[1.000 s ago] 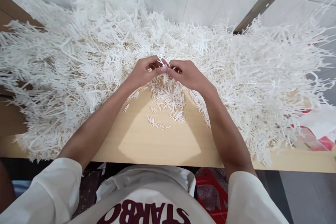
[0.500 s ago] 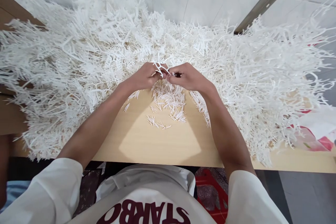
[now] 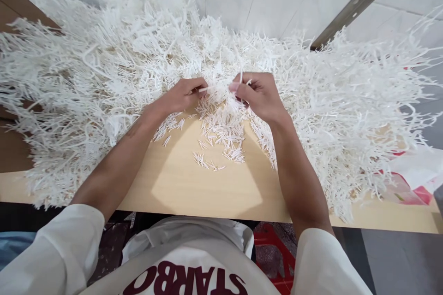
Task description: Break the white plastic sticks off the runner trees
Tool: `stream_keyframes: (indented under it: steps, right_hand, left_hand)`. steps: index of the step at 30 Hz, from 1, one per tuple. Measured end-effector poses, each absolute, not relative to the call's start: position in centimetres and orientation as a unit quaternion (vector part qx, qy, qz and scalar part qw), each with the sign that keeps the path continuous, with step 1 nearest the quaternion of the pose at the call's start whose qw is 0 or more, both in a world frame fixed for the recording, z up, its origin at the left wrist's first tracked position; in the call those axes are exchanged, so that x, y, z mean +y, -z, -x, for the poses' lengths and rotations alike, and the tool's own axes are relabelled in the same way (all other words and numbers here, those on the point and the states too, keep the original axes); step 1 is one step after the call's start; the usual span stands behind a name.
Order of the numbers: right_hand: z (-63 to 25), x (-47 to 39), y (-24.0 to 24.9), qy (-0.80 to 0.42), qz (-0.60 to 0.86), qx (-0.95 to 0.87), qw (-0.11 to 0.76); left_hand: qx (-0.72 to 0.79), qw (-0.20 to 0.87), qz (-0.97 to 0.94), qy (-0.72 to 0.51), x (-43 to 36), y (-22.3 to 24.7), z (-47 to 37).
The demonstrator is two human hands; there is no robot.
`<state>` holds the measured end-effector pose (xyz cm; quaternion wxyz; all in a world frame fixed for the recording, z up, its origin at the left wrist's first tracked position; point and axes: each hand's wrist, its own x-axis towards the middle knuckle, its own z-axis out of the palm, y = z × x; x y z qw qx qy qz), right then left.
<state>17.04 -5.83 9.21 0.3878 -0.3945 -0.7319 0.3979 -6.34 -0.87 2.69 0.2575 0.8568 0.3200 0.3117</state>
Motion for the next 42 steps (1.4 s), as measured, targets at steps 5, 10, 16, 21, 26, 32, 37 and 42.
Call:
stream_keyframes:
  steps: [5,10,16,21,26,32,37,42]
  right_hand:
    - [-16.1,-6.0,-9.6,-0.303,0.475,-0.771,0.298]
    - [-15.8,-5.6,-8.9,-0.273,0.473,-0.782,0.3]
    - [-16.0,-5.3,-8.6,-0.235,0.467,-0.81,0.266]
    - [-16.0,-5.2,-8.6,-0.21,0.461,-0.83,0.233]
    - [-16.0,-5.3,-8.7,-0.164,0.462,-0.846,0.209]
    - [-16.0,-5.5,-8.9,-0.143,0.438,-0.866,0.197]
    - [-16.1,-5.2,-8.5,-0.169,0.361,-0.907,0.132]
    - [-16.5,-4.9,-8.5,-0.174,0.344,-0.919,0.086]
  left_hand:
    - [0.347,0.225,-0.781,-0.467,-1.9,-4.2,5.0]
    - [0.394,0.222,-0.713,-0.536,-2.7,-5.7,4.6]
    - [0.302,0.362,-0.784,-0.404,-2.3,-5.7,4.1]
    - [0.299,0.355,-0.786,-0.409,-1.8,-4.9,3.9]
    - [0.301,0.286,-0.815,-0.403,-2.3,-5.3,4.3]
    - [0.285,0.258,-0.848,-0.365,-2.3,-5.7,4.7]
    - [0.259,0.207,-0.907,-0.26,-2.5,-5.9,5.1]
    - [0.262,0.135,-0.943,-0.154,-3.5,-7.3,5.0]
